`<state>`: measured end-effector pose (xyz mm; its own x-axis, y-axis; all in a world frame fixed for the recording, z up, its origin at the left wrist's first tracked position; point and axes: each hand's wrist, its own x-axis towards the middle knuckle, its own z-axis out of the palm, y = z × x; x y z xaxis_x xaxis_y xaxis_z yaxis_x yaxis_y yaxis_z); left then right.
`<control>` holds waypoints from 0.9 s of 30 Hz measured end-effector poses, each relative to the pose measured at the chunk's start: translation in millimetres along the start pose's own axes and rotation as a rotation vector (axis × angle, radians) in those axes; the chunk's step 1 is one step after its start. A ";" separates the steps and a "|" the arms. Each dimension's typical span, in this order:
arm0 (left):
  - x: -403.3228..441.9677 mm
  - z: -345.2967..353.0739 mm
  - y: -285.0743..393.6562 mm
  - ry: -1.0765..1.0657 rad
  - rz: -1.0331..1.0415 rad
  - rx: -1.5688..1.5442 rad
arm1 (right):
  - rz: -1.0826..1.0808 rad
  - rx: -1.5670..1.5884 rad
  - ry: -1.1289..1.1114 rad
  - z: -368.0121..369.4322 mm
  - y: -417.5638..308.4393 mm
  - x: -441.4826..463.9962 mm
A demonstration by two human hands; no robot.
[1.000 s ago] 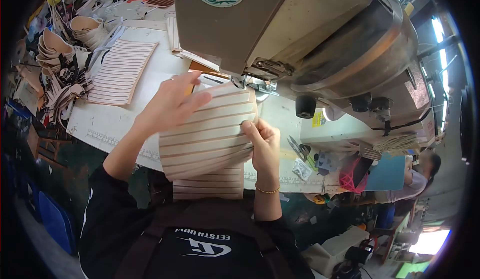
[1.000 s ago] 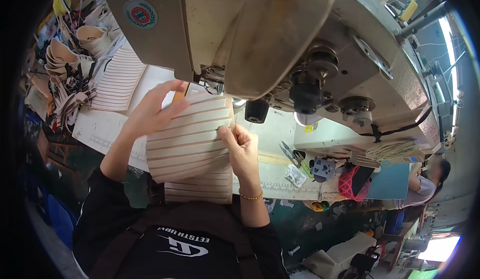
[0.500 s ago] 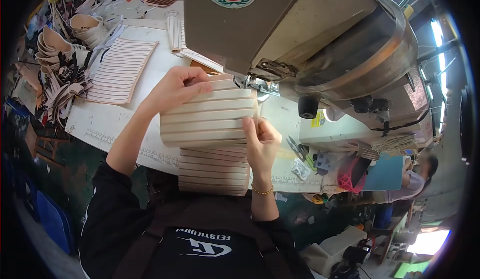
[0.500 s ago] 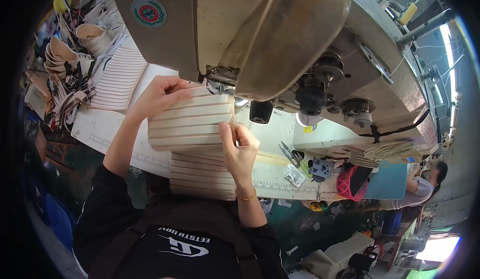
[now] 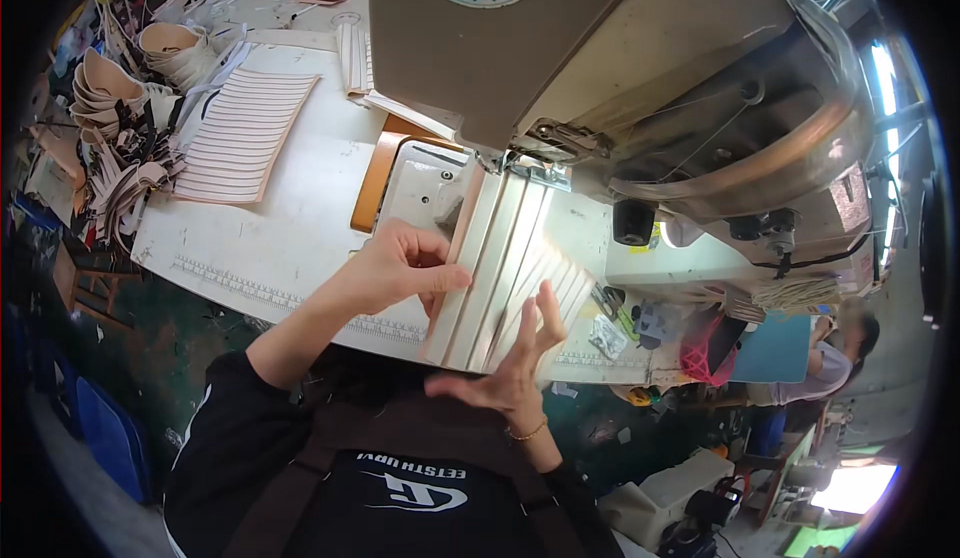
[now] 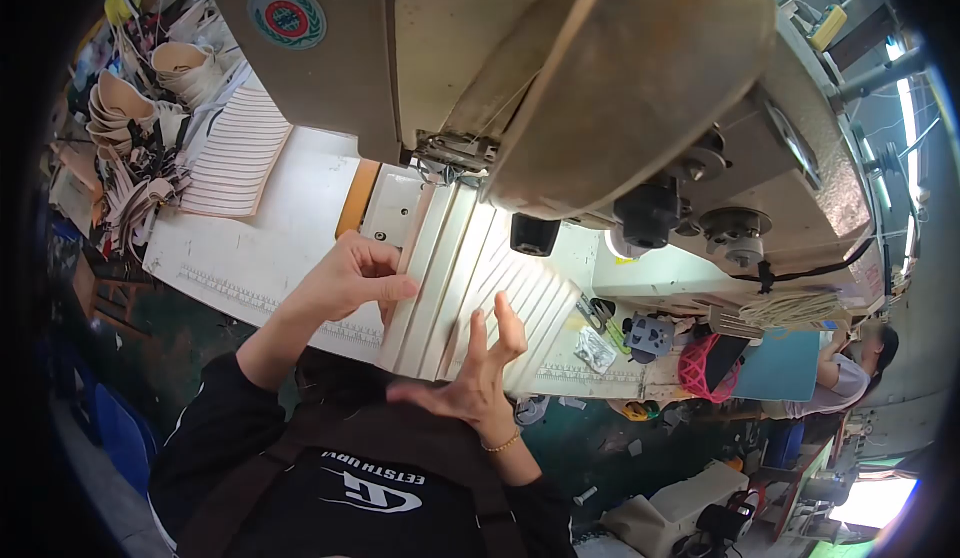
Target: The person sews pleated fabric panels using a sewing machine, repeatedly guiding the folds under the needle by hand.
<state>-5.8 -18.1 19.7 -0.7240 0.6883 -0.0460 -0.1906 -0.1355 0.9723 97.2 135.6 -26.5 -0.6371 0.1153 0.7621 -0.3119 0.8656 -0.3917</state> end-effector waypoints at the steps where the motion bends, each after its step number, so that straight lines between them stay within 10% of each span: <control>1: -0.7 4.8 -2.4 0.053 -0.011 -0.100 | -0.009 -0.037 -0.011 1.9 2.2 -9.9; 6: -6.4 14.5 -5.9 0.075 -0.053 -0.170 | 0.289 -0.112 0.003 3.5 26.0 -33.9; 27: 10.7 11.9 5.0 0.217 0.034 -0.100 | 0.178 -0.016 0.344 -0.9 51.7 17.7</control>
<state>-6.6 -2.9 26.8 -0.8544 0.5146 -0.0721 -0.2205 -0.2335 0.9470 70.5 182.8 -32.8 -0.4059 0.4191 0.8122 -0.2047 0.8244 -0.5277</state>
